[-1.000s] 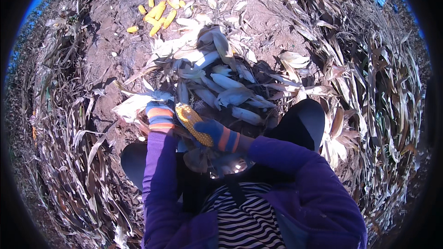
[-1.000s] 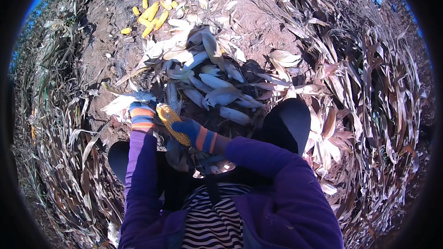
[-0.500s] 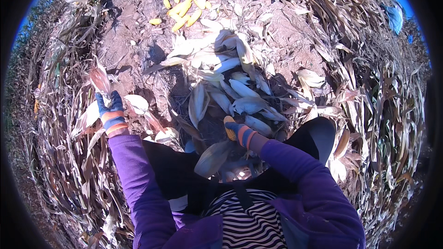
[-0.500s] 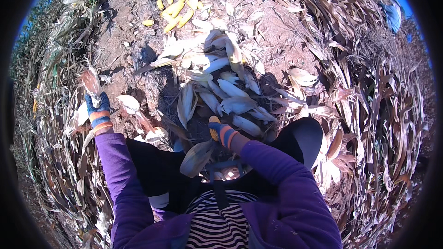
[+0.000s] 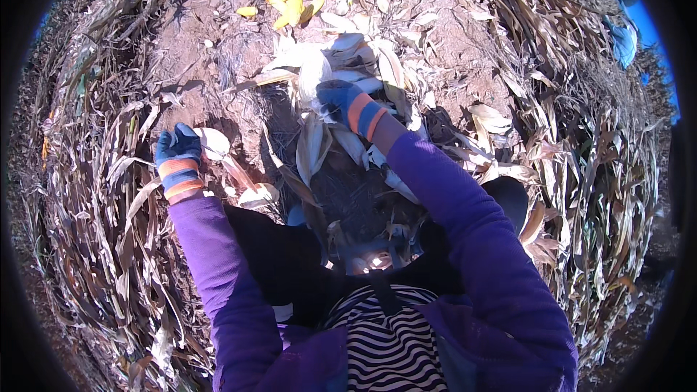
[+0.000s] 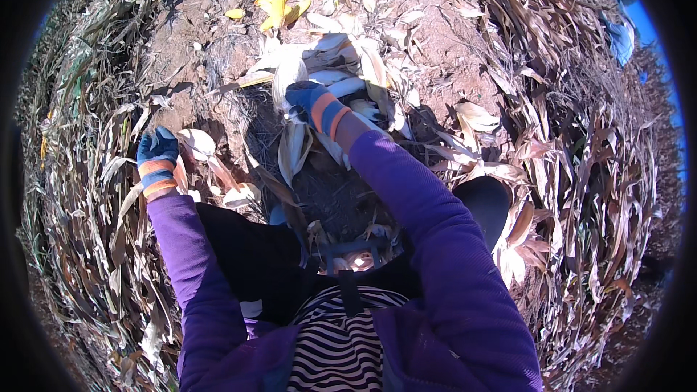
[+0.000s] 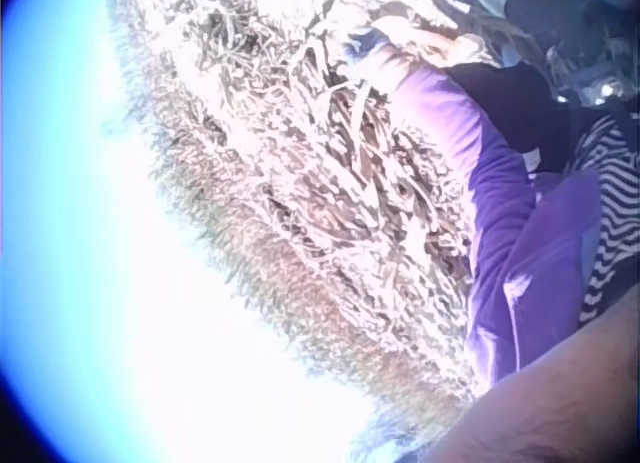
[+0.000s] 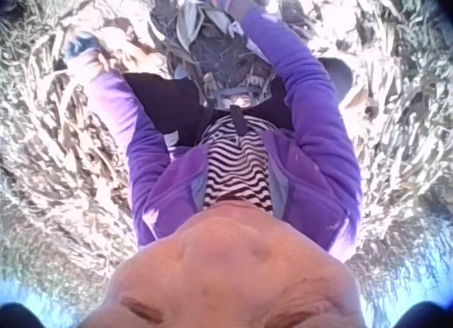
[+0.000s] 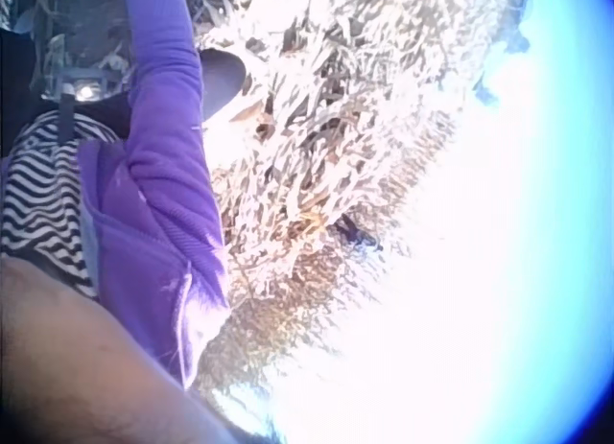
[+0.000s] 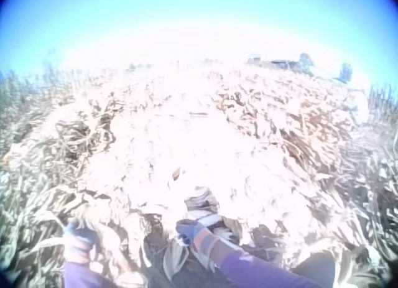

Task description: The person sits on the ground in a cornfield and repeatedly shucks corn cobs by hand, removing husks and silk. Shucked cobs are placed on the ground nearby while husks accumulate around the person.

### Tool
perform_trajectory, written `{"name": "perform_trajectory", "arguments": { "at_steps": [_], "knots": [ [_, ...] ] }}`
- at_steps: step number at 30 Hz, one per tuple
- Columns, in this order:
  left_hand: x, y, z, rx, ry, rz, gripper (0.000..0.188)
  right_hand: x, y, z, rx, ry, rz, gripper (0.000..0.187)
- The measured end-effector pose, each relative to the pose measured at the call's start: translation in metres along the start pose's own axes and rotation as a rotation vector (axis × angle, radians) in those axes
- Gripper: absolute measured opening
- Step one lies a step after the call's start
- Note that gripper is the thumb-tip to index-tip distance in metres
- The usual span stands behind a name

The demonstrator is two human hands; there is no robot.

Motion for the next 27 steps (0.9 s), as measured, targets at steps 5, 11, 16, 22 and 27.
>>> {"name": "perform_trajectory", "arguments": {
  "at_steps": [5, 11, 16, 22, 27],
  "knots": [
    [0.024, 0.039, -0.011, -0.154, 0.109, 0.159, 0.017, -0.061, -0.117, -0.092, -0.128, 0.112, -0.924, 0.042],
    [0.035, 0.056, -0.002, -0.278, 0.297, 0.251, 0.02, -0.121, -0.214, -0.153, 0.145, 0.276, -1.072, 0.042],
    [0.035, 0.054, -0.008, -0.283, 0.277, 0.324, 0.02, -0.172, -0.209, -0.156, 0.211, -0.134, -1.311, 0.039],
    [0.047, 0.076, -0.022, -0.316, 0.274, 0.417, 0.024, -0.235, -0.18, -0.172, 0.413, -0.384, -1.57, 0.038],
    [0.06, 0.126, -0.027, -0.356, 0.293, 0.499, 0.024, -0.258, -0.184, -0.187, 0.43, -0.413, -1.611, 0.037]
  ]
}}
Point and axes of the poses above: each hand's wrist, its own z-axis towards the middle knuckle, its own x-axis out of the palm, y = z × x, the point moved 5 cm from there along z, towards the middle knuckle, and after that the axes turned 11 degrees about -x, right-handed, at the moved point
